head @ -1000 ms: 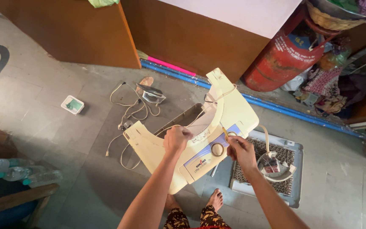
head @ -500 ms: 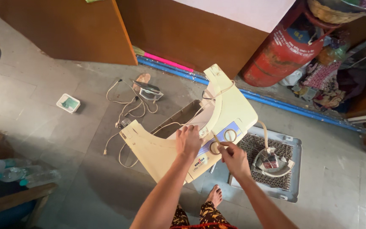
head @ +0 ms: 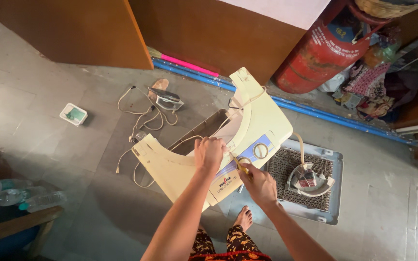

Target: The person reassembles the top control panel of a disassembled washing machine. They align the panel over the main body, secure it using a screwdriver to tighten screws, and then adjust the knobs on the control panel.

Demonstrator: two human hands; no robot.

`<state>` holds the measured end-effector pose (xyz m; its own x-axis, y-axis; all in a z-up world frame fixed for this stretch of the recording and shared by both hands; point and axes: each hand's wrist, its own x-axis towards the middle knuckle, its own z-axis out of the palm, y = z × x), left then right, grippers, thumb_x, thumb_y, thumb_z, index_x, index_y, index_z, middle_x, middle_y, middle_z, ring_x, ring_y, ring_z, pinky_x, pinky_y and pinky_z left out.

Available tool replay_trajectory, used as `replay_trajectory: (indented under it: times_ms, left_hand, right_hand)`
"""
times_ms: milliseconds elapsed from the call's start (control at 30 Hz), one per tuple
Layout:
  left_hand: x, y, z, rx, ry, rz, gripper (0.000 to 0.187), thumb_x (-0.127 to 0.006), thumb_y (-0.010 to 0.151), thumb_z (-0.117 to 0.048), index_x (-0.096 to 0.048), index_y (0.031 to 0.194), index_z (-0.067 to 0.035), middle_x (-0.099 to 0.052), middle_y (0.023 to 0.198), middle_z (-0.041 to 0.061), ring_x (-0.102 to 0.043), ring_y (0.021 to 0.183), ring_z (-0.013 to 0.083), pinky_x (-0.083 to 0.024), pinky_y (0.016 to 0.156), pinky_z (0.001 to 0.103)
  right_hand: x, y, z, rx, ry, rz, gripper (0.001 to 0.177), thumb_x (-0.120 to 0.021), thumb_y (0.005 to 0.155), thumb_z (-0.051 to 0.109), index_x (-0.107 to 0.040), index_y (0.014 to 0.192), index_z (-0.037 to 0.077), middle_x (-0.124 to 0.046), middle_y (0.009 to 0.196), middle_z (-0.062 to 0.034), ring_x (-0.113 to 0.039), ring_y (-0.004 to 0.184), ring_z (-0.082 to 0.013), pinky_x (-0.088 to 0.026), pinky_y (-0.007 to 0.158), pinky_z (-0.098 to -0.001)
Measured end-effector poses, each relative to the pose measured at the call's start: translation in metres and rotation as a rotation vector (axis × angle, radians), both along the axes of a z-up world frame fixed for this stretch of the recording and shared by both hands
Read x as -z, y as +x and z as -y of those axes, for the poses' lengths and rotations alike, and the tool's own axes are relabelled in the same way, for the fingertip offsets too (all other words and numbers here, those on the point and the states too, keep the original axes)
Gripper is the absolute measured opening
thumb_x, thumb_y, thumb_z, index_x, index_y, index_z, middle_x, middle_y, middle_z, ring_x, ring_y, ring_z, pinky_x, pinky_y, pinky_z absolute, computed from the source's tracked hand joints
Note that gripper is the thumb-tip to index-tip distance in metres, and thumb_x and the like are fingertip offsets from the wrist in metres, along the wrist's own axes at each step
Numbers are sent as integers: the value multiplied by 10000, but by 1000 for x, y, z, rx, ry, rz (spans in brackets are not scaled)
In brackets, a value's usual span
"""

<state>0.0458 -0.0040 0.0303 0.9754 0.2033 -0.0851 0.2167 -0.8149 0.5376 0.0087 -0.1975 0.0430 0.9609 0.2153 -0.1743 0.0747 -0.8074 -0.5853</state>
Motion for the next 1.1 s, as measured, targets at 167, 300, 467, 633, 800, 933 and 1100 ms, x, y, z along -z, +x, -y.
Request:
replay_trajectory:
  times_ms: [167, 300, 467, 633, 800, 933, 1100]
  left_hand:
    - [-8, 1, 8, 71, 186, 30, 293, -806, 761, -343, -751, 931, -111, -746, 971, 61, -645, 1051, 243, -401, 952, 430]
    - [5, 5, 14, 37, 206, 16, 236, -780, 788, -319, -753, 913, -121, -748, 965, 54, -641, 1071, 237, -390, 1011, 447]
    - [13, 2, 8, 69, 241, 148, 81, -712, 857, -199, -746, 898, -138, -740, 950, 33, -629, 1061, 225, -417, 971, 413]
    - [7, -12, 7, 147, 263, 358, 90, -696, 796, -175, -733, 863, -127, -699, 960, 19, -607, 1042, 230, -437, 956, 420]
    - [8, -27, 11, 140, 364, 478, 106, -664, 793, -108, -732, 873, -93, -654, 941, 21, -587, 1032, 219, -442, 946, 411]
    - [8, -32, 11, 109, 310, 401, 63, -660, 823, -107, -720, 815, -90, -648, 918, 33, -581, 1011, 217, -439, 930, 410]
    - [12, -29, 13, 126, 360, 411, 79, -653, 782, -87, -720, 820, -71, -658, 931, 41, -583, 1024, 215, -438, 918, 395]
  right_hand:
    - [3, 1, 2, -7, 5, 16, 316, -670, 907, 352, -745, 1157, 173, -760, 778, -99, -743, 691, -278, -577, 665, -409]
    - [0, 4, 4, -25, -6, 34, 319, -679, 910, 351, -742, 1162, 165, -754, 778, -105, -734, 690, -293, -573, 666, -416]
    - [-1, 7, 4, -13, -23, -20, 337, -667, 919, 354, -728, 1185, 157, -747, 763, -118, -736, 679, -297, -575, 661, -417]
    - [1, 7, 5, -30, -10, 18, 327, -674, 915, 355, -742, 1167, 159, -749, 768, -130, -739, 697, -302, -570, 663, -423]
    - [1, 5, 3, -4, 15, 28, 332, -687, 900, 361, -749, 1163, 168, -757, 783, -127, -746, 697, -297, -577, 665, -412]
    - [2, 6, 3, 2, -18, -12, 341, -689, 893, 366, -748, 1173, 182, -757, 761, -127, -747, 691, -289, -579, 671, -404]
    - [2, 5, 2, -10, -9, -27, 336, -692, 895, 365, -744, 1162, 167, -758, 764, -117, -744, 677, -285, -576, 665, -406]
